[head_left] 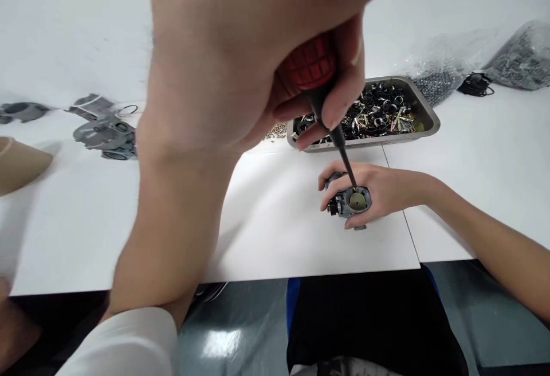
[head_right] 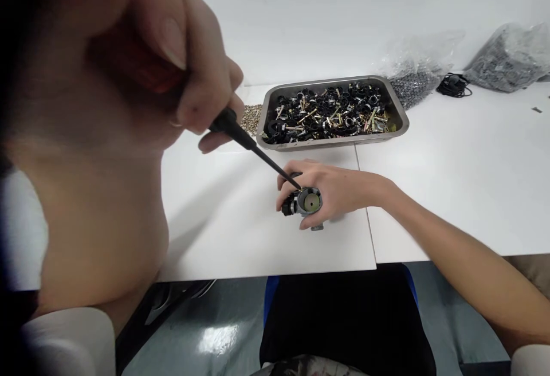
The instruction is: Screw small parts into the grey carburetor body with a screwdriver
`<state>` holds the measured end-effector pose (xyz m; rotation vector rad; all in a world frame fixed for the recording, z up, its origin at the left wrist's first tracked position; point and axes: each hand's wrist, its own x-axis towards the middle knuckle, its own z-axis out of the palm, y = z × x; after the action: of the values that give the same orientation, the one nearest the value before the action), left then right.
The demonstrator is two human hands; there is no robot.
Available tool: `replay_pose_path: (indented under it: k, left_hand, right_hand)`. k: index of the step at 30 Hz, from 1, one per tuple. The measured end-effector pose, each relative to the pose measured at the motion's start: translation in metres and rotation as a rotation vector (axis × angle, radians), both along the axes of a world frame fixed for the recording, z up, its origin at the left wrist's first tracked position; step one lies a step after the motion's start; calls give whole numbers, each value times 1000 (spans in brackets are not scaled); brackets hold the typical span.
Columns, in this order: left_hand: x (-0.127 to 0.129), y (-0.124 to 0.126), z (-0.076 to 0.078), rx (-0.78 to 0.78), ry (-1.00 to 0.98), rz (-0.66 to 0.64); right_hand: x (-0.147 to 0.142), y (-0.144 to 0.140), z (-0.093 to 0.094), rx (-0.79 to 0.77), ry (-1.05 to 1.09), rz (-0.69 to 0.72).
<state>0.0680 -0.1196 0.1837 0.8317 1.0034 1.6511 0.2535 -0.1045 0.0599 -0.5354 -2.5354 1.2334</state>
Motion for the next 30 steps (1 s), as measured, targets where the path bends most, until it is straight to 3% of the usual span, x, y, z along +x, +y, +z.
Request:
replay_pose_path:
  k: [3, 6, 12, 16, 20, 25, 30]
  left_hand:
    - [-6, 4, -8, -78, 12, -143]
    - [-1, 0, -9, -38, 116, -314]
    - [24, -12, -2, 79, 256, -355]
    - [12, -4, -11, 165, 337, -520]
    - [2, 1, -17, 73, 309, -582]
    - [8, -2, -14, 441, 710, -656]
    - [9, 3, -17, 549, 695, -692]
  right_hand:
    - [0, 0, -1, 5, -6, -14]
    - [0, 0, -1, 6, -3, -21]
    - [0, -1, 3, 20, -2, -17]
    - [-1, -3, 7, 44, -30, -29]
    - [-2, -3, 8, 69, -39, -17]
    - [-2, -4, 10, 85, -63, -25]
    - [-2, -4, 11, 70, -87, -16]
